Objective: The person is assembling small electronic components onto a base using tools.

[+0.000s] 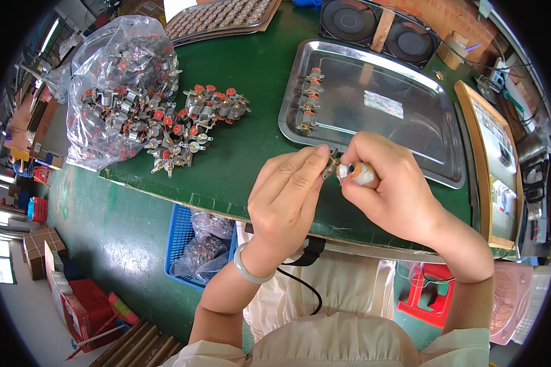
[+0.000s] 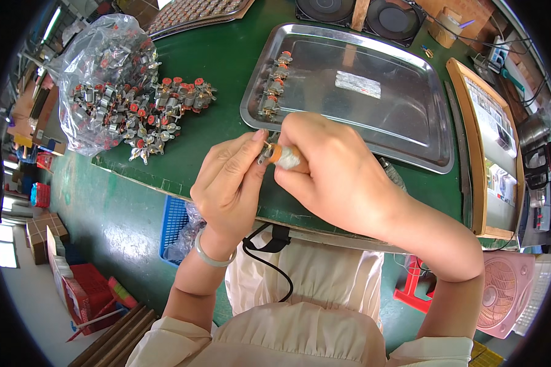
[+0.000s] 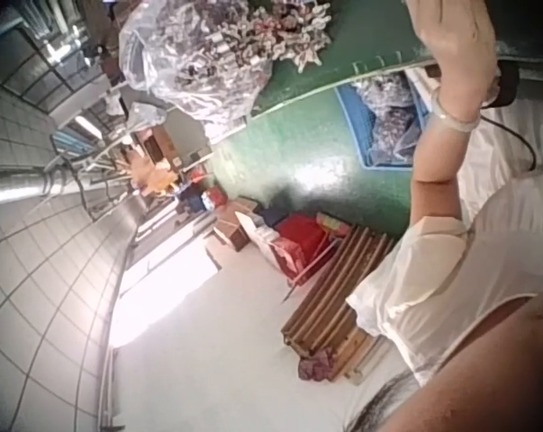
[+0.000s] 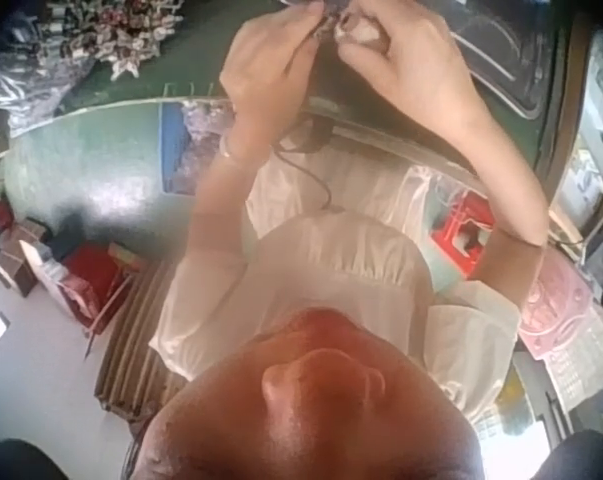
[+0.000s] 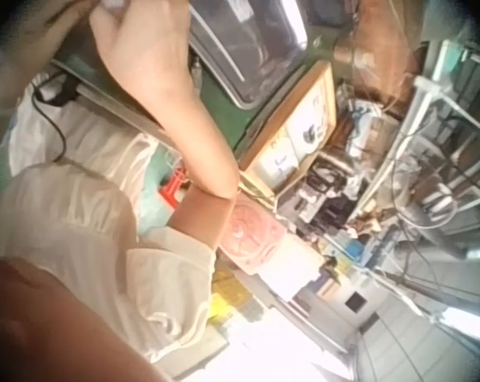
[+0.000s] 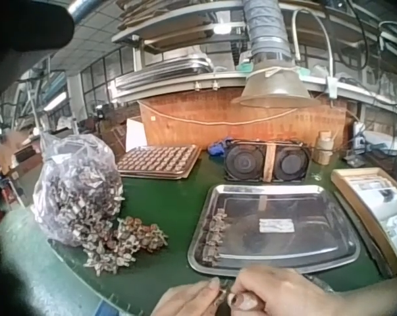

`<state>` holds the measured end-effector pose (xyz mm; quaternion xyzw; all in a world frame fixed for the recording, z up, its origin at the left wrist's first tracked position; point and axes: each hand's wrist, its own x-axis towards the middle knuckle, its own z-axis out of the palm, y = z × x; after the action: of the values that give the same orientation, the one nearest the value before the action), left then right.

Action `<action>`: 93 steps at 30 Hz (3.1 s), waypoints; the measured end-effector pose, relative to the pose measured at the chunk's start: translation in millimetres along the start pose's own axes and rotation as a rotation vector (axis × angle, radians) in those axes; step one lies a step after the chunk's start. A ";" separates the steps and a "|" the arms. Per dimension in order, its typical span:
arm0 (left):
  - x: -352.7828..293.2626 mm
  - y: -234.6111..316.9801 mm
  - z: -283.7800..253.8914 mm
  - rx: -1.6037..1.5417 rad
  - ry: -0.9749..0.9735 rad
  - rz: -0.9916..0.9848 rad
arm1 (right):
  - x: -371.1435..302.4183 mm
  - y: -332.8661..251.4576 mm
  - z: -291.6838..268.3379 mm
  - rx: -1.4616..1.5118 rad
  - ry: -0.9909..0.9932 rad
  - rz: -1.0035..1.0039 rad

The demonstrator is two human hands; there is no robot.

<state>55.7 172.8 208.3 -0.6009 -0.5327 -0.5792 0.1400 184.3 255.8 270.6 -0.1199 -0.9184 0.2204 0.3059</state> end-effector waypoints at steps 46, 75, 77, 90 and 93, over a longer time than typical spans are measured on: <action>0.5 10.6 -4.0 -0.981 -0.171 -0.916 | -45.2 22.5 -17.5 -0.012 -0.055 0.198; 14.9 21.6 2.1 -1.085 -0.280 -0.961 | -34.7 9.6 -11.3 1.030 0.129 0.745; 14.2 23.9 2.4 -1.057 -0.277 -0.948 | -35.5 7.9 -14.1 1.036 0.136 0.742; 11.0 26.4 6.1 -1.085 -0.271 -0.893 | -50.5 8.7 -17.5 0.756 0.190 0.615; 7.2 20.4 5.1 -1.050 -0.272 -0.890 | -59.7 15.9 -33.1 0.231 0.161 0.528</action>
<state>73.2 172.2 222.1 -0.3811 -0.3908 -0.6817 -0.4871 252.8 259.4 256.3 -0.3362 -0.7971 0.3851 0.3214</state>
